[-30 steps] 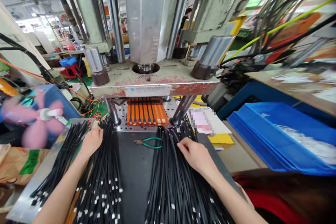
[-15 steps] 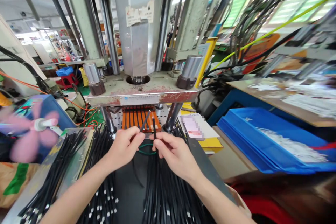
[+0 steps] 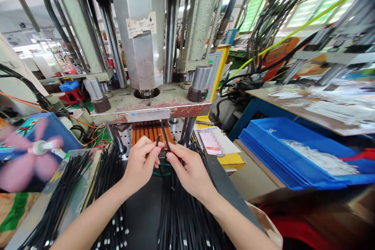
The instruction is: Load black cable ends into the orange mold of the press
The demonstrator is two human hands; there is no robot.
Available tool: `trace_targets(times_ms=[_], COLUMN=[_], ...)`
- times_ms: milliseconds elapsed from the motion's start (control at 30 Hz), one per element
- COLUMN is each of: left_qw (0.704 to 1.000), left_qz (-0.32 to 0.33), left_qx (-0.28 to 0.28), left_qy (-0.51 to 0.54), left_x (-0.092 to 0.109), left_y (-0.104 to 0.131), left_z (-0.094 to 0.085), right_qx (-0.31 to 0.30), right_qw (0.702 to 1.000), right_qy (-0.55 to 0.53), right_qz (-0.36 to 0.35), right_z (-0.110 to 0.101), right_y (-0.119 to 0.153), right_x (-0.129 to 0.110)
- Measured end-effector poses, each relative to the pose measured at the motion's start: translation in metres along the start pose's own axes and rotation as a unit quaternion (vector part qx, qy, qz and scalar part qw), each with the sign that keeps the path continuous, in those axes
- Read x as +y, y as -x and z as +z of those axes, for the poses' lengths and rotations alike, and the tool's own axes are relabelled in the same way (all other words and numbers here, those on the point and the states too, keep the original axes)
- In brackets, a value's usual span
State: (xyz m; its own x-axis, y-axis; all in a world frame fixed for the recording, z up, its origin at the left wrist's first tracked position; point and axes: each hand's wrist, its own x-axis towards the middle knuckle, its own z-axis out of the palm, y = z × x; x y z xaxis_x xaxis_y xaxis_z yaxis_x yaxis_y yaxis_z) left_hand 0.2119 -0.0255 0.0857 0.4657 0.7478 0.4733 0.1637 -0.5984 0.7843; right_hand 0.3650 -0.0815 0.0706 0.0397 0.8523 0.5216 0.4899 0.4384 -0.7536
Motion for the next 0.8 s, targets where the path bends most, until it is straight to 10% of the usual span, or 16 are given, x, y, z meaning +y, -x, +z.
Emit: trace_targets(times_ms=[333,500,667,800], left_qw=[0.992,0.995,0.974,0.984], left_qz=[-0.015,0.091,0.222,0.140], left_qx=[-0.064,0.034,0.015,0.035], left_qy=[0.108,0.025,-0.040,-0.105], left_x=[0.008,0.015,0.008,-0.033], left_y=[-0.024,-0.051,-0.068,-0.056], left_z=[0.007,0.001,0.007,0.023], right_qx=[-0.020,-0.082,-0.005,0.029], right_qw=[0.998,0.993,0.990,0.986], right_qy=[0.052,0.082,0.113,0.106], right_qz=[-0.019,0.020,0.083,0.122], right_z=[0.000,0.013,0.010,0.009], right_y=[0.005,0.016,-0.032,-0.076], right_x=[-0.003,0.037,0.094,0.116])
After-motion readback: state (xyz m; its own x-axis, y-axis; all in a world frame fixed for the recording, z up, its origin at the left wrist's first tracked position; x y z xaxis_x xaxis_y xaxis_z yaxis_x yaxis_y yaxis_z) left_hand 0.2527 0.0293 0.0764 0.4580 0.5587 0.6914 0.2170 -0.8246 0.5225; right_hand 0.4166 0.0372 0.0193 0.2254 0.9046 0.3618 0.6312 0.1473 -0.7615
